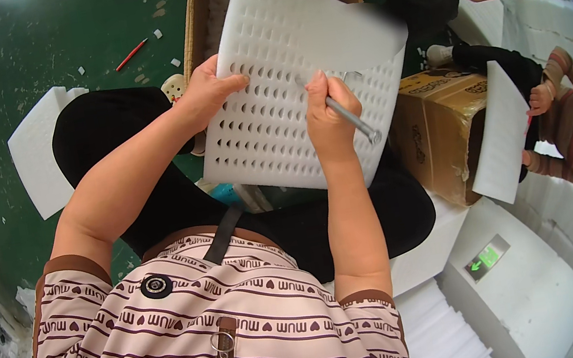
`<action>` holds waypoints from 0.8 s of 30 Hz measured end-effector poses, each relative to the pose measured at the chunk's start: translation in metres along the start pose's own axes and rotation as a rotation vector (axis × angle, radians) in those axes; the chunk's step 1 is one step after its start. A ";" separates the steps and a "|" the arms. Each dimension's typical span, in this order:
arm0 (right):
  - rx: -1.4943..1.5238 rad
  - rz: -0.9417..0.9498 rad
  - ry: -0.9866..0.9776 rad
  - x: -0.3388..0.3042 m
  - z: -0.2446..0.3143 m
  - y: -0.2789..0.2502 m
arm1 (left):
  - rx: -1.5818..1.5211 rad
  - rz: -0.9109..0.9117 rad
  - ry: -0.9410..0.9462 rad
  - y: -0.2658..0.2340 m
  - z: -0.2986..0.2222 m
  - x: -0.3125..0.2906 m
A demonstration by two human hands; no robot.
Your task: Manually clearing or poking holes in foam sheets using a metal stylus tool.
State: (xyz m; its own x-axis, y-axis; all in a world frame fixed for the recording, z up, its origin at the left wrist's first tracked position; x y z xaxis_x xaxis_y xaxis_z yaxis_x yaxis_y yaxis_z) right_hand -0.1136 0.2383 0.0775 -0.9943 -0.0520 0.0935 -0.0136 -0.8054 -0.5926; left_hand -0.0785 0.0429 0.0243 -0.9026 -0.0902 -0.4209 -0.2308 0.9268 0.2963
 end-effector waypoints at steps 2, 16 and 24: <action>-0.012 0.054 0.031 0.005 -0.008 0.006 | 0.050 0.016 0.032 0.002 -0.005 -0.002; 0.119 -0.076 0.055 -0.017 0.003 -0.014 | 0.055 -0.019 -0.039 0.001 0.006 0.003; 0.150 -0.107 0.111 -0.005 0.015 -0.037 | 0.044 -0.030 -0.053 -0.002 -0.002 0.000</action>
State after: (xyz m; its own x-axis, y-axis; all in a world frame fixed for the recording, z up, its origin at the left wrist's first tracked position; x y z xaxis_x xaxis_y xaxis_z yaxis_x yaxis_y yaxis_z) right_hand -0.1064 0.2592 0.1108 -0.9936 0.0978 0.0558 -0.1126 -0.8819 -0.4578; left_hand -0.0791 0.0401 0.0256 -0.8747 -0.0997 -0.4743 -0.2403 0.9390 0.2459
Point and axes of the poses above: each hand's wrist, its own x-axis towards the middle knuckle, its own y-axis out of the palm, z = x × y, the point moved 4 cm from there along x, towards the middle knuckle, and after that the axes turned 10 degrees about y, right-handed, at the moved point
